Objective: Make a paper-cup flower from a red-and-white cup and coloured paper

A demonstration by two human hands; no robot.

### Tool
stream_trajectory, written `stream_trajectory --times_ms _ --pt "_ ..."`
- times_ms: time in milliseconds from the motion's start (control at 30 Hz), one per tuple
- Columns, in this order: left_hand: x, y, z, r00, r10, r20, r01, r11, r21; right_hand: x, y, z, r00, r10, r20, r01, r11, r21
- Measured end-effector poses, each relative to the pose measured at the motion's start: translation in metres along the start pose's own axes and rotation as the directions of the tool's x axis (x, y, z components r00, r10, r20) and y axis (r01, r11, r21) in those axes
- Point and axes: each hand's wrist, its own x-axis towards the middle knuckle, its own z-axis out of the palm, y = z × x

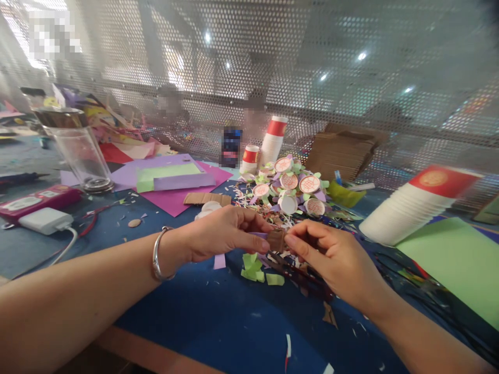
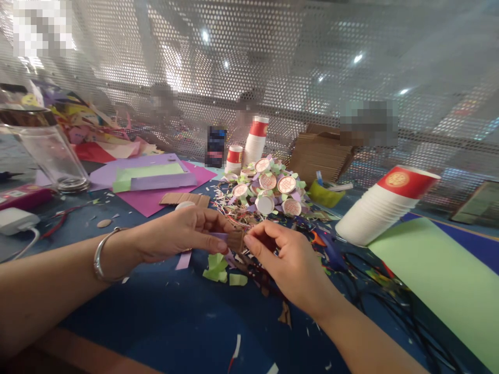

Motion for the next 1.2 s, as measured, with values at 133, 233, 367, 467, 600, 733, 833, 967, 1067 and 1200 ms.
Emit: stream_trajectory --times_ms 133,233,367,467,600,733,833,967,1067,1200 --pt "0.001 -0.003 0.002 0.998 0.058 -0.022 -0.059 0.997 -0.043 0.0 0.001 0.0 1.0 0.012 -0.006 -0.012 1.0 0.016" --pt "0.002 -0.006 0.004 0.992 0.098 -0.075 -0.098 0.995 -0.003 0.0 0.002 0.002 1.0 0.027 0.004 -0.027 0.998 0.048" --pt "0.003 -0.008 0.007 0.976 0.166 -0.139 -0.154 0.984 0.091 -0.002 0.001 0.003 1.0 0.007 -0.02 -0.006 0.999 0.037" --pt "0.003 -0.008 0.01 0.964 0.187 -0.187 -0.19 0.982 0.002 -0.003 -0.001 0.004 0.991 -0.082 -0.109 0.076 0.995 -0.058" --pt "0.0 -0.004 0.014 0.988 0.03 -0.151 -0.068 0.965 -0.254 -0.004 0.001 0.004 0.901 -0.388 -0.192 0.324 0.899 -0.296" --pt "-0.004 0.001 0.015 0.991 -0.101 -0.089 0.059 0.92 -0.388 -0.003 0.005 0.004 0.751 -0.648 -0.127 0.502 0.684 -0.529" --pt "-0.006 0.003 0.018 0.989 -0.099 -0.109 0.05 0.923 -0.382 -0.005 0.005 0.002 0.691 -0.722 -0.005 0.536 0.517 -0.668" --pt "-0.006 -0.002 0.023 0.979 -0.033 -0.199 -0.039 0.937 -0.346 -0.006 0.005 0.002 0.634 -0.762 0.131 0.601 0.379 -0.704" --pt "-0.002 -0.008 0.022 0.967 0.018 -0.252 -0.088 0.959 -0.268 -0.006 0.006 0.005 0.613 -0.776 0.151 0.624 0.358 -0.695" --pt "0.004 -0.013 0.015 0.959 0.118 -0.259 -0.135 0.99 -0.047 -0.005 0.005 0.009 0.7 -0.714 -0.007 0.589 0.583 -0.56"
